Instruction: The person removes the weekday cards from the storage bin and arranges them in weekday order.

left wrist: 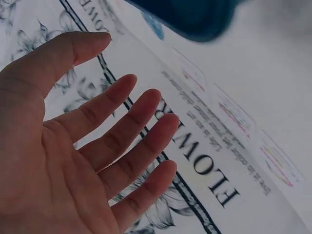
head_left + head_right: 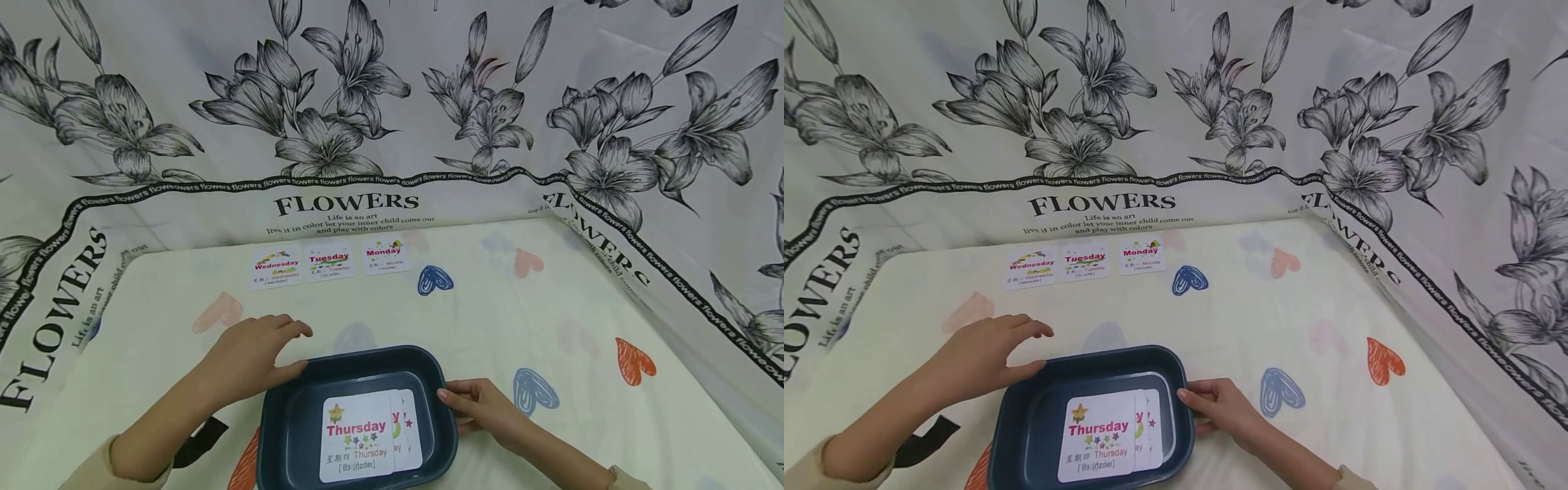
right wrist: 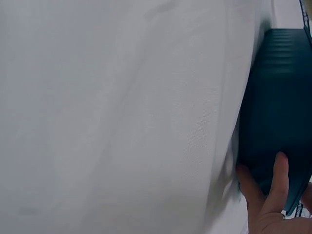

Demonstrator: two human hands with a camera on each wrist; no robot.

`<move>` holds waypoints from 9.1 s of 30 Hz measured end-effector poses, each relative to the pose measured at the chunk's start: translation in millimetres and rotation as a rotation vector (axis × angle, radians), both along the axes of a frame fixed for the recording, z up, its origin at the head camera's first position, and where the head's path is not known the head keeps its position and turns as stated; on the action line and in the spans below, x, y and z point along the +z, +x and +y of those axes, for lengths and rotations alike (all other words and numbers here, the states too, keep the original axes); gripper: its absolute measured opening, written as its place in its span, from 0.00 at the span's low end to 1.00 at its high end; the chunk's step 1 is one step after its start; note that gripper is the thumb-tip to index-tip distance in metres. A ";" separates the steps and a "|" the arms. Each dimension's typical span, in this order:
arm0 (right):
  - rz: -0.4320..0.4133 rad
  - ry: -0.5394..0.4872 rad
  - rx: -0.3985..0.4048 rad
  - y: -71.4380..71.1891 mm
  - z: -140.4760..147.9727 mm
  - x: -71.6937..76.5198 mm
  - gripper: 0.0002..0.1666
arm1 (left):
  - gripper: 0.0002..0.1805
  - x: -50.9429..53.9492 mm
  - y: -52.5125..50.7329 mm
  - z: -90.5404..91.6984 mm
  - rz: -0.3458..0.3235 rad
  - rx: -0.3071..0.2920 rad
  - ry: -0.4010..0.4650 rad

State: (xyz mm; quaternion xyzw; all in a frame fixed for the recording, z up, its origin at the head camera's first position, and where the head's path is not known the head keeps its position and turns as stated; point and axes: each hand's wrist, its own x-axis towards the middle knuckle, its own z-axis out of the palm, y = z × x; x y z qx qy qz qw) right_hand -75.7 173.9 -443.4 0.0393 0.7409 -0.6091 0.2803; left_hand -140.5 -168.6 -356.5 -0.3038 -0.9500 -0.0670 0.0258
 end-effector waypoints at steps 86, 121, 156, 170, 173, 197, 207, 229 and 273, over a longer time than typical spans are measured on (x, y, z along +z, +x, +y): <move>-0.025 -0.010 -0.026 1.6 0.5 -2.1 0.39 | 0.48 -81.4 66.0 65.3 -0.274 -0.196 -0.084; -0.024 -0.053 -0.019 2.6 0.6 -1.5 0.38 | 0.45 -13.5 31.0 22.1 -0.111 -0.125 0.038; -0.029 -0.048 -0.044 1.5 0.8 -3.9 0.37 | 0.45 7.2 -131.6 102.6 -0.284 -0.240 0.009; -0.024 -0.074 -0.044 0.9 -1.0 -5.1 0.37 | 0.46 -54.9 -169.4 133.5 -0.376 -0.178 -0.115; -0.021 -0.069 -0.049 0.8 -0.7 -5.2 0.37 | 0.46 -64.4 -172.1 137.3 -0.395 -0.178 -0.124; -0.031 -0.069 -0.050 -0.1 -0.5 -4.5 0.37 | 0.47 -81.2 -172.2 147.2 -0.408 -0.190 -0.162; -0.030 -0.049 -0.055 0.5 0.0 -5.2 0.37 | 0.48 -82.2 -167.6 149.8 -0.399 -0.214 -0.172; -0.025 -0.055 -0.059 1.0 -1.9 -5.5 0.37 | 0.33 -44.9 -153.1 128.7 -0.390 -0.244 -0.081; -0.031 -0.094 -0.043 1.1 0.6 -3.0 0.38 | 0.17 -9.6 -69.6 22.1 -0.424 -0.197 0.000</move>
